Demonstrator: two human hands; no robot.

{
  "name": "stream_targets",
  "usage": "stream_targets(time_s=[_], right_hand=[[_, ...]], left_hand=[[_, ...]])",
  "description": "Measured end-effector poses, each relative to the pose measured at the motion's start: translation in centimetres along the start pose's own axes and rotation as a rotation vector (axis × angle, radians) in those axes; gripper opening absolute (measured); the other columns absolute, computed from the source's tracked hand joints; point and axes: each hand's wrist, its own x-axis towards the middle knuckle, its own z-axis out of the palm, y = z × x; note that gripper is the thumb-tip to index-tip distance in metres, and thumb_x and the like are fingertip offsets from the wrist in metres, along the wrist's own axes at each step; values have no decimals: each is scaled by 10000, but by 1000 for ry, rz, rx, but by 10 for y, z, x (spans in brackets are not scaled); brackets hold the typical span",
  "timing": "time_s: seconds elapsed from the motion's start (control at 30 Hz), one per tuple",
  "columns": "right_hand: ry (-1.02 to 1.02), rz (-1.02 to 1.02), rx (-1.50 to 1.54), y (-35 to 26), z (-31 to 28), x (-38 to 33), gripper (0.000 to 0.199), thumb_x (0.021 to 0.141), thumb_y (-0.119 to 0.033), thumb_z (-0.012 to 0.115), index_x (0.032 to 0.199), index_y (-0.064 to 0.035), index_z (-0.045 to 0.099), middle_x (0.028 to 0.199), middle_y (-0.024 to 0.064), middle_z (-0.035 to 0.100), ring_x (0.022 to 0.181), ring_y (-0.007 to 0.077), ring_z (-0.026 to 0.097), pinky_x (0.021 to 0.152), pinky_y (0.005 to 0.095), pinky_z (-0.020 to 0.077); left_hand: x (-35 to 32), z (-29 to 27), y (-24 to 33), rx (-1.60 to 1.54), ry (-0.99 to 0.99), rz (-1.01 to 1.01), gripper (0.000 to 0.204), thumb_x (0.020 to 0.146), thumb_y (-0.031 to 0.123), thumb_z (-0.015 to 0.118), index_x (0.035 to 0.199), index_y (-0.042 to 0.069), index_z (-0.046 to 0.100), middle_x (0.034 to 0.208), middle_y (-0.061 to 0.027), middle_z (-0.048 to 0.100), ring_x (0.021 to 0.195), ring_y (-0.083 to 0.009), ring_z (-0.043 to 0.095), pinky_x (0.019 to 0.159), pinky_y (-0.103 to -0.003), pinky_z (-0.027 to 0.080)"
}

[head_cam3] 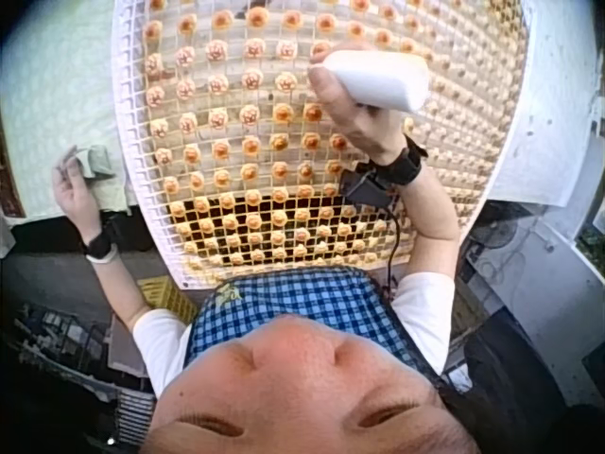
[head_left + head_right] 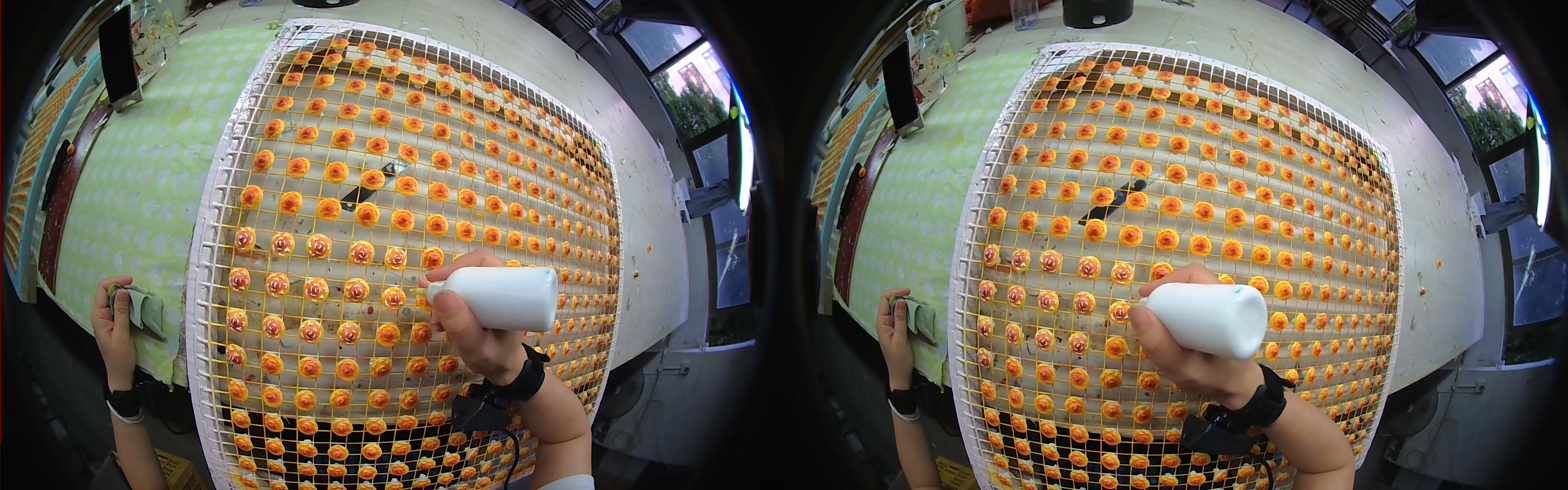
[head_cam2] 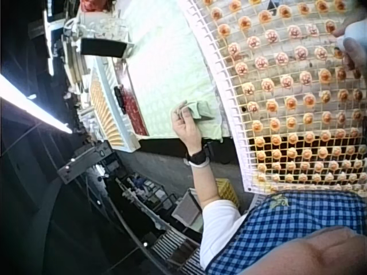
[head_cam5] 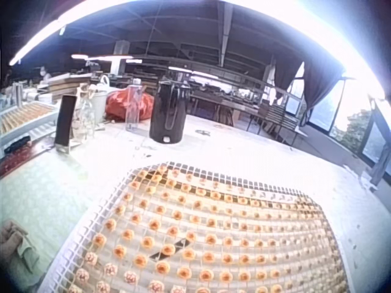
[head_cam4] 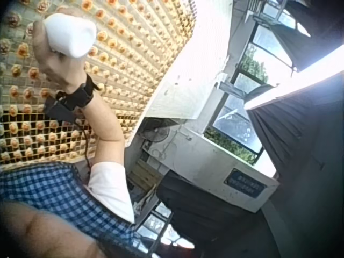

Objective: Applying glue or colored resin to small circular molded parts arranged on a grid tray in a workshop.

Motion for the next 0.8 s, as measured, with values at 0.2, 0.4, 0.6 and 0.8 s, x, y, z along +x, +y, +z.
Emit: stream_targets(time_s=[0.2, 0.4, 0.6, 0.8], right_hand=[[2, 42, -9, -2, 1, 1, 176, 692, -146, 635, 790, -33, 542, 660, 29, 538, 575, 93, 534, 495, 214, 419], [-35, -21, -57, -4, 1, 2, 179, 687, -133, 645, 785, -28, 539, 667, 38, 547, 579, 96, 539, 497, 214, 424], [-39, -133, -144, -2, 1, 3, 181, 687, -119, 642, 797, -29, 531, 663, 35, 546, 578, 95, 539, 493, 213, 422], [-34, -57, -105, -3, 0, 4, 159, 689, -114, 635, 777, -32, 531, 659, 35, 540, 573, 99, 537, 490, 218, 419]], left_hand=[[-1, 0, -2, -5, 7, 3, 171, 849, 191, 446, 901, 32, 485, 607, 77, 324, 546, -6, 247, 477, -156, 181], [-1, 1, -2, -11, 7, 2, 176, 849, 194, 446, 901, 30, 485, 609, 76, 319, 548, -7, 246, 478, -157, 180], [-2, -2, -4, -9, 1, -20, 178, 852, 195, 440, 900, 29, 485, 626, 76, 333, 560, -5, 252, 488, -152, 185], [-1, -3, -4, -5, -14, -26, 181, 852, 195, 439, 900, 26, 484, 652, 67, 354, 579, -9, 264, 508, -150, 203]])
